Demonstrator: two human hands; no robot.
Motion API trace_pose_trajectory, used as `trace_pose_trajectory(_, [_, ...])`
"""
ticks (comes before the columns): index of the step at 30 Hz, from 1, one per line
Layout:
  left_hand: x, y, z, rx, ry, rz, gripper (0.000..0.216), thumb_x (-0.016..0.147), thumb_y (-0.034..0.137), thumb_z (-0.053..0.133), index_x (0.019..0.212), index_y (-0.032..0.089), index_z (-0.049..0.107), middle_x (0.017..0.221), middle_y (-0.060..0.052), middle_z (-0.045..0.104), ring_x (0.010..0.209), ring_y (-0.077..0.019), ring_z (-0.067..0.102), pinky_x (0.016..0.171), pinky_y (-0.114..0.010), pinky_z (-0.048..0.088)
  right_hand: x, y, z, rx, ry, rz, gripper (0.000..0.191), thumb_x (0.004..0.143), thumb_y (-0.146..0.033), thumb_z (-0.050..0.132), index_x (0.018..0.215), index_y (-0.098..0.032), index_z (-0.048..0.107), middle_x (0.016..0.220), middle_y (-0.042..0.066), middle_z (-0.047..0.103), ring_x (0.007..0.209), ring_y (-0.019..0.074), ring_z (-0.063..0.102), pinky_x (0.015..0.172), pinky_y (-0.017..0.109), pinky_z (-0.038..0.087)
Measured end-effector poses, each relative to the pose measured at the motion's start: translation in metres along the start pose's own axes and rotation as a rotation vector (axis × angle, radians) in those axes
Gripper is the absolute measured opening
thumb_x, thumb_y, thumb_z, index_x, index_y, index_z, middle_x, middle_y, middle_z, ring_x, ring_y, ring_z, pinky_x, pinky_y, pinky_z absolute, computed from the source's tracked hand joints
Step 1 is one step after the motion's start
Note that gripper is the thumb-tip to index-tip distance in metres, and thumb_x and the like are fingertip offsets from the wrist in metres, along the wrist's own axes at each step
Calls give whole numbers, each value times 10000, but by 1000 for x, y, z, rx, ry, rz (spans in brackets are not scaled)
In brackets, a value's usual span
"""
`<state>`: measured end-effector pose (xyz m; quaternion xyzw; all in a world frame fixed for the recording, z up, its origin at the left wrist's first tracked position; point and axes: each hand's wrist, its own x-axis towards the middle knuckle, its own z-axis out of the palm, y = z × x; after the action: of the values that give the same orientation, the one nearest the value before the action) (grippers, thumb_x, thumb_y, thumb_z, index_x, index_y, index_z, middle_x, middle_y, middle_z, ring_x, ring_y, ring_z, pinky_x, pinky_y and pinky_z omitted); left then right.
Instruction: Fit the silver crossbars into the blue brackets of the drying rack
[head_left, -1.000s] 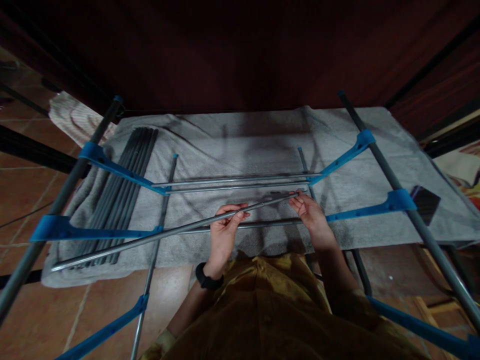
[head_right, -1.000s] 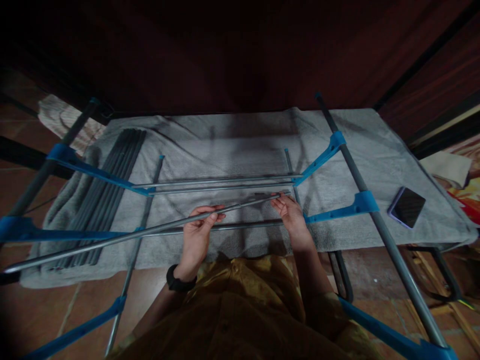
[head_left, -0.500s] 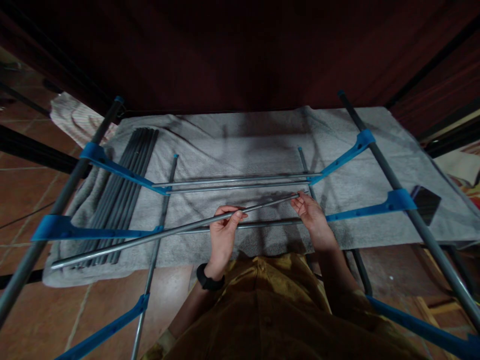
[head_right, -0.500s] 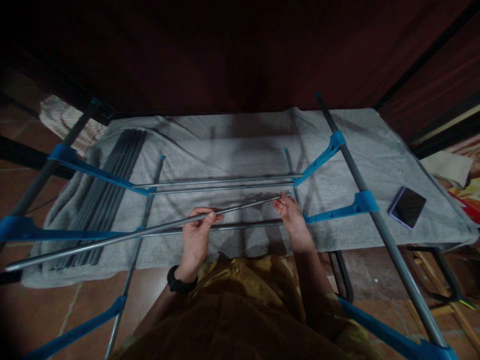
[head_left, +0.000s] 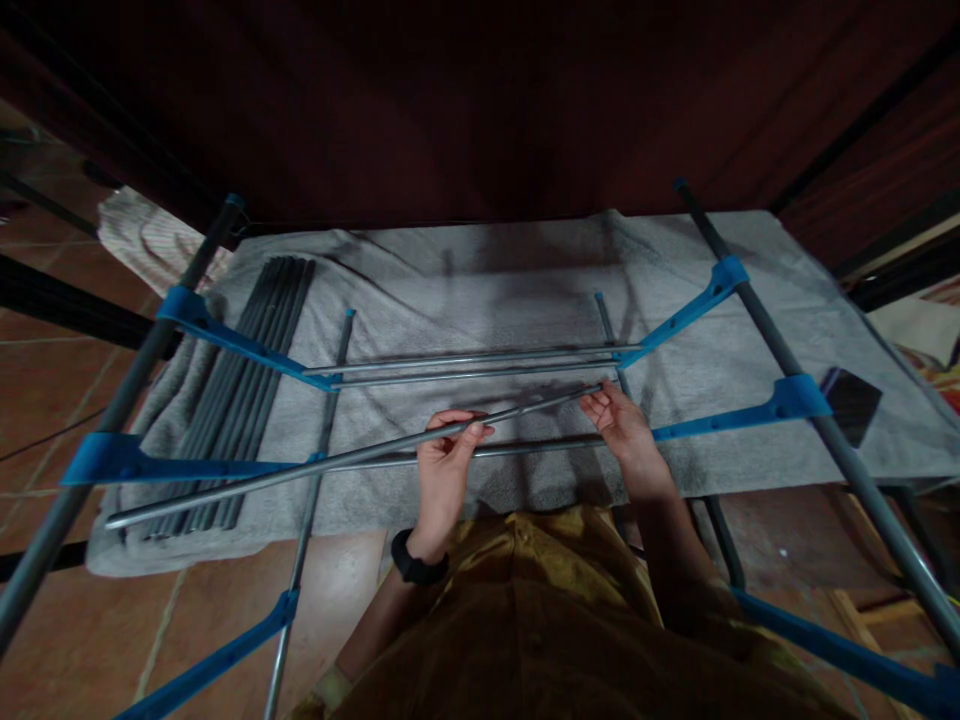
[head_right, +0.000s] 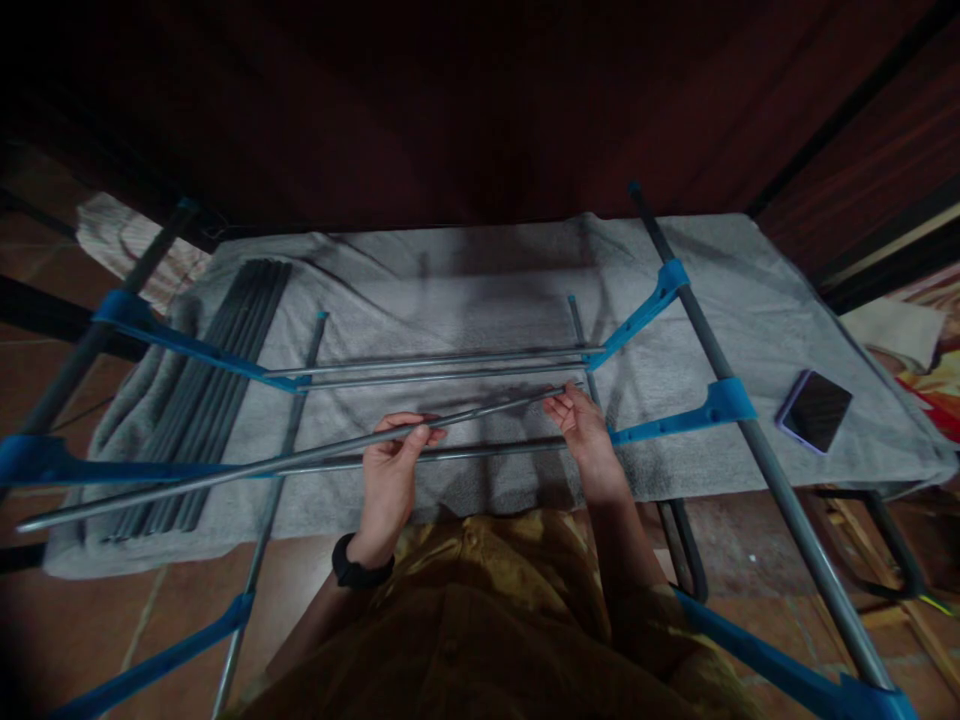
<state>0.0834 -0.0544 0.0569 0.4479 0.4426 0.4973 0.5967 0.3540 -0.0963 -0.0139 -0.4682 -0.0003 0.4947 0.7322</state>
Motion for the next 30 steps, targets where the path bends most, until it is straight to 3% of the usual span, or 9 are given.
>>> trace_pose_trajectory(5, [-3, 7, 2, -46, -32, 18, 277, 841, 349, 769, 1040, 216, 628, 1018, -39, 737, 804, -166, 741, 776, -295, 555, -1, -2, 2, -18, 10, 6, 198, 804, -288, 786, 778, -243, 596, 738, -2, 687, 684, 137, 681, 716, 260, 619])
trace_pose_trajectory(11, [-3, 8, -1, -83, -37, 18, 237, 879, 365, 730, 1032, 214, 631, 1065, -54, 736, 780, -157, 733, 828, -317, 550, -3, -4, 3, -9, -44, 10, 83, 805, -180, 689, 840, -238, 640, 890, 46, 745, 792, 151, 711, 744, 263, 620])
trace_pose_trajectory(18, [-2, 5, 0, -13, 17, 39, 228, 887, 390, 721, 996, 209, 637, 887, -15, 730, 722, -138, 709, 761, -280, 533, 1, 0, 0, 10, 23, 6, 163, 783, -175, 734, 779, -246, 587, 726, -19, 676, 696, 129, 679, 731, 250, 616])
trace_pose_trajectory(24, [-1, 8, -3, -62, 11, 78, 265, 920, 392, 679, 1108, 232, 583, 1077, -56, 735, 792, -150, 731, 785, -304, 546, 6, 1, 0, 8, 91, 11, 187, 833, -256, 743, 766, -241, 569, 650, -47, 623, 601, 99, 635, 660, 203, 582])
trace_pose_trajectory(30, [2, 18, -7, -108, 65, 110, 315, 909, 427, 690, 1124, 238, 557, 1042, -46, 749, 780, -147, 724, 830, -322, 543, 9, 1, -1, 6, 109, 14, 220, 828, -308, 766, 768, -246, 564, 644, -46, 633, 576, 106, 628, 618, 214, 573])
